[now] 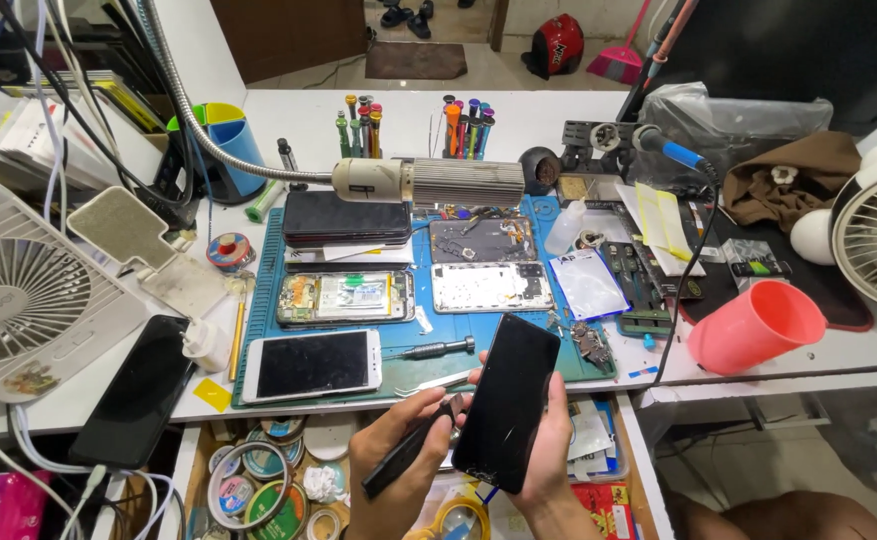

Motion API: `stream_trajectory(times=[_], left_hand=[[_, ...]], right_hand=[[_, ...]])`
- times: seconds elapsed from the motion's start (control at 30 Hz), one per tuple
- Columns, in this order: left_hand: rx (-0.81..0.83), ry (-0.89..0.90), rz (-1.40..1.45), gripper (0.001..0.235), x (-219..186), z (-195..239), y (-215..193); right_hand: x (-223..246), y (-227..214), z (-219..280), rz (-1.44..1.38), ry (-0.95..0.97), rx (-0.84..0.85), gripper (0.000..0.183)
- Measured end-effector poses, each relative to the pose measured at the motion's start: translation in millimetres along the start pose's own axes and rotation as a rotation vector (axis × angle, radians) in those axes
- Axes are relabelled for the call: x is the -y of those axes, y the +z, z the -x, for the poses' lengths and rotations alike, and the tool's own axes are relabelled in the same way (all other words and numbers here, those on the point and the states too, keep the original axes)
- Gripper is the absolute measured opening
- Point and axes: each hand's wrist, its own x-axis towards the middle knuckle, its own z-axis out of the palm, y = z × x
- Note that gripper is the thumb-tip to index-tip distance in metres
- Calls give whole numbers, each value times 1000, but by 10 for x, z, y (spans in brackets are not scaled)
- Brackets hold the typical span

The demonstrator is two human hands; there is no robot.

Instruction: The person uses a prying tool to separate the screen from a smartphone's frame. They then use a hot air gun to apply heat to the device's edges. The person also handles a disassembled phone chassis on the workbench.

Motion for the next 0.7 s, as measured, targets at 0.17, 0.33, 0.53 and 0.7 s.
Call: stream_trajectory(times=[0.17, 0.33, 0.53, 0.7], left_hand=[[52, 167, -25, 15, -164, -31, 46], [74, 204, -18, 16, -136, -39, 69], [98, 305, -11, 15, -137, -61, 80], [121, 407, -32, 20, -52, -71, 82]], right_hand=[[18, -64, -40, -120, 13, 56, 82], [33, -28, -29, -49, -41, 19, 82], [50, 11, -8, 6, -94, -29, 82], [45, -16, -10, 27, -113, -23, 83]])
